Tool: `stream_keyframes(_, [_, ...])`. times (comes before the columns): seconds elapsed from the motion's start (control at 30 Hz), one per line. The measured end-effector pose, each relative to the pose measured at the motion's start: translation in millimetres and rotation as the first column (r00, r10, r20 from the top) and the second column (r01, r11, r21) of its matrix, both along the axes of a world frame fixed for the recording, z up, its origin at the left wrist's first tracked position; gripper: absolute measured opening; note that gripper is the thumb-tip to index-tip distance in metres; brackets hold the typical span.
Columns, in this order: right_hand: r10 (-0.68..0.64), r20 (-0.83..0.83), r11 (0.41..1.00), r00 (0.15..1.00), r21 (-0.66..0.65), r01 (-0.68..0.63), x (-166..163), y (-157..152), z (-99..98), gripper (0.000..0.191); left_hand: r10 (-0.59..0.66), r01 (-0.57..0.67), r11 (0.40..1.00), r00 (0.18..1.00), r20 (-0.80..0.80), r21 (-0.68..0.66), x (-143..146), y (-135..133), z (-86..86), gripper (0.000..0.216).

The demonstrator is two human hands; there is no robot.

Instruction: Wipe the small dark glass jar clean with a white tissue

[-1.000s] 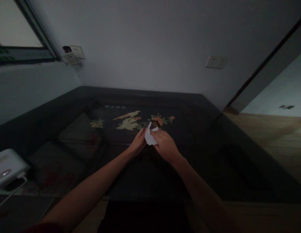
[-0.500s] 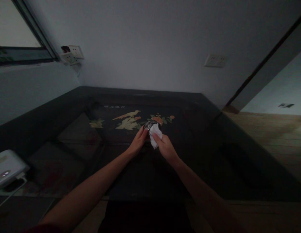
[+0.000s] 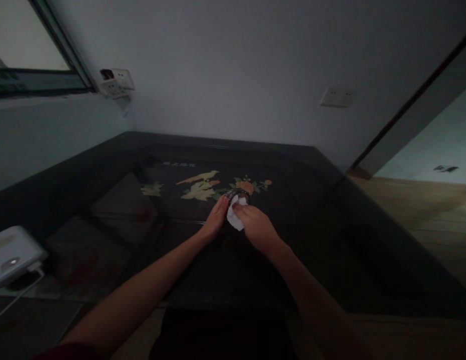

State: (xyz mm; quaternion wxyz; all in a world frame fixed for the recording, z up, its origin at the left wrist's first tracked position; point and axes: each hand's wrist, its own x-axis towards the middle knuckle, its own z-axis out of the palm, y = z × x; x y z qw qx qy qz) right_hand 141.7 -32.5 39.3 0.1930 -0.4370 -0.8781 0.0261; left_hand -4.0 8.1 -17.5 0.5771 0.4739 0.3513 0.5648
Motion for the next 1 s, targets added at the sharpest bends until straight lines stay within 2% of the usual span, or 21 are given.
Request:
stream_keyframes(0.1, [-0.02, 0.112, 1.0, 0.993, 0.018, 0.018, -0.2, -0.7, 4.1, 0.039, 0.0, 0.002, 1.0, 0.997, -0.072, 0.029, -0.7, 2.5, -1.0, 0.056])
stream_keyframes(0.2, [-0.026, 0.119, 1.0, 0.993, 0.006, 0.026, -0.8, -1.6, 5.4, 0.037, -0.005, 0.008, 0.999, 0.993, -0.116, 0.032, -1.6, 4.0, -2.4, 0.056])
stream_keyframes(0.4, [-0.092, 0.007, 0.992, 0.996, -0.089, 0.093, -6.5, -6.5, 2.5, 0.047, 0.0, 0.004, 0.999, 0.995, -0.104, 0.041, -0.8, 3.9, -2.5, 0.052])
stream_keyframes(0.53, [-0.229, -0.169, 0.954, 0.959, -0.236, 0.186, -11.1, -8.2, 0.1, 0.033, -0.011, 0.014, 1.0, 0.992, -0.126, 0.02, -0.7, 2.3, -1.3, 0.053])
stream_keyframes(0.6, [-0.283, -0.395, 0.93, 0.874, -0.336, 0.149, -11.7, -5.2, -3.0, 0.024, -0.037, 0.039, 0.999, 0.988, -0.147, 0.012, -1.0, 1.3, -0.4, 0.054])
stream_keyframes(0.63, [-0.313, -0.529, 0.914, 0.789, -0.393, 0.099, -11.7, -2.7, -5.2, 0.022, -0.04, 0.044, 0.999, 0.986, -0.161, 0.017, -1.1, 0.8, 0.0, 0.055])
stream_keyframes(0.7, [-0.392, -0.748, 0.871, 0.536, -0.489, -0.045, -11.1, 3.1, -10.1, 0.019, -0.028, 0.036, 0.998, 0.982, -0.187, 0.043, -1.0, 0.0, 0.7, 0.055])
stream_keyframes(0.77, [-0.468, -0.836, 0.823, 0.288, -0.531, -0.204, -10.4, 8.1, -14.0, 0.018, -0.019, 0.033, 0.997, 0.98, -0.197, 0.066, -0.4, -0.7, 1.3, 0.056])
stream_keyframes(0.83, [-0.523, -0.841, 0.784, 0.139, -0.539, -0.308, -9.7, 10.9, -16.0, 0.023, -0.033, 0.048, 0.996, 0.979, -0.199, 0.072, 0.4, -1.5, 1.9, 0.056])
stream_keyframes(0.9, [-0.553, -0.828, 0.764, 0.092, -0.548, -0.341, -9.0, 11.7, -16.1, 0.025, -0.038, 0.053, 0.996, 0.978, -0.207, 0.067, 0.8, -2.2, 2.4, 0.057])
stream_keyframes(0.97, [-0.558, -0.823, 0.763, 0.107, -0.559, -0.324, -7.8, 11.5, -15.0, 0.023, -0.031, 0.049, 0.996, 0.975, -0.221, 0.073, 0.8, -2.6, 2.7, 0.058])
stream_keyframes(1.0, [-0.552, -0.822, 0.767, 0.141, -0.567, -0.301, -7.0, 11.1, -14.1, 0.021, -0.03, 0.049, 0.996, 0.974, -0.225, 0.079, 0.7, -2.6, 2.7, 0.059])
